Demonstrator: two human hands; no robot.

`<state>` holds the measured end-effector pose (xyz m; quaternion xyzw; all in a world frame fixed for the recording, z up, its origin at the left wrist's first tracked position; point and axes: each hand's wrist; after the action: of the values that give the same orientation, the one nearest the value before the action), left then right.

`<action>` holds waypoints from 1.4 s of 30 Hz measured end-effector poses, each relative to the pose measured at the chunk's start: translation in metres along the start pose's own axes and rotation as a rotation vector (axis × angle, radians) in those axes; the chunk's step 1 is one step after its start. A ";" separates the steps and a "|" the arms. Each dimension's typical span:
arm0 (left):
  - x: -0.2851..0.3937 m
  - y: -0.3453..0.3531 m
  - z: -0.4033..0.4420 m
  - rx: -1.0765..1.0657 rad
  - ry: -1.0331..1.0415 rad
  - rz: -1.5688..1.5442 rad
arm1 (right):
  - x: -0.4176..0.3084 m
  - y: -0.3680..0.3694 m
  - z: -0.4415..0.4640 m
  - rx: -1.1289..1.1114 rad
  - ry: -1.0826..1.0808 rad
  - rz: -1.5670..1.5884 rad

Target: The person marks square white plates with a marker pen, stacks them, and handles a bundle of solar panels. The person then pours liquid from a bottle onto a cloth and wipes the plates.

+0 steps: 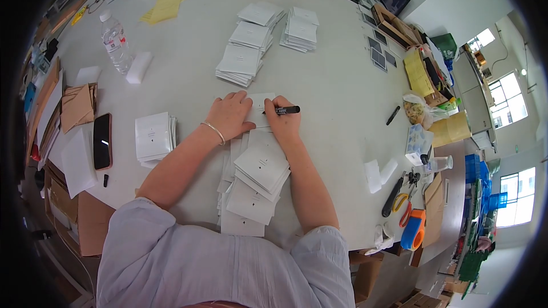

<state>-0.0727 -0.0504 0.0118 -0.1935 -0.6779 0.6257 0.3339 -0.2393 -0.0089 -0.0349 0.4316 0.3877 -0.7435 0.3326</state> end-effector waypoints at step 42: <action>0.005 -0.034 -0.013 -0.342 0.445 -0.322 | -0.005 -0.007 0.005 0.122 0.205 0.370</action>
<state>-0.0618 -0.0428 0.0458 -0.2691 -0.7055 0.3844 0.5311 -0.2448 -0.0094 -0.0264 0.5881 0.2881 -0.6441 0.3953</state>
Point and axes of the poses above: each hand's wrist, its own z-axis towards the middle knuckle, its own y-axis out of the palm, x = y × z, and after that the axes turned 5 degrees about z, right-handed
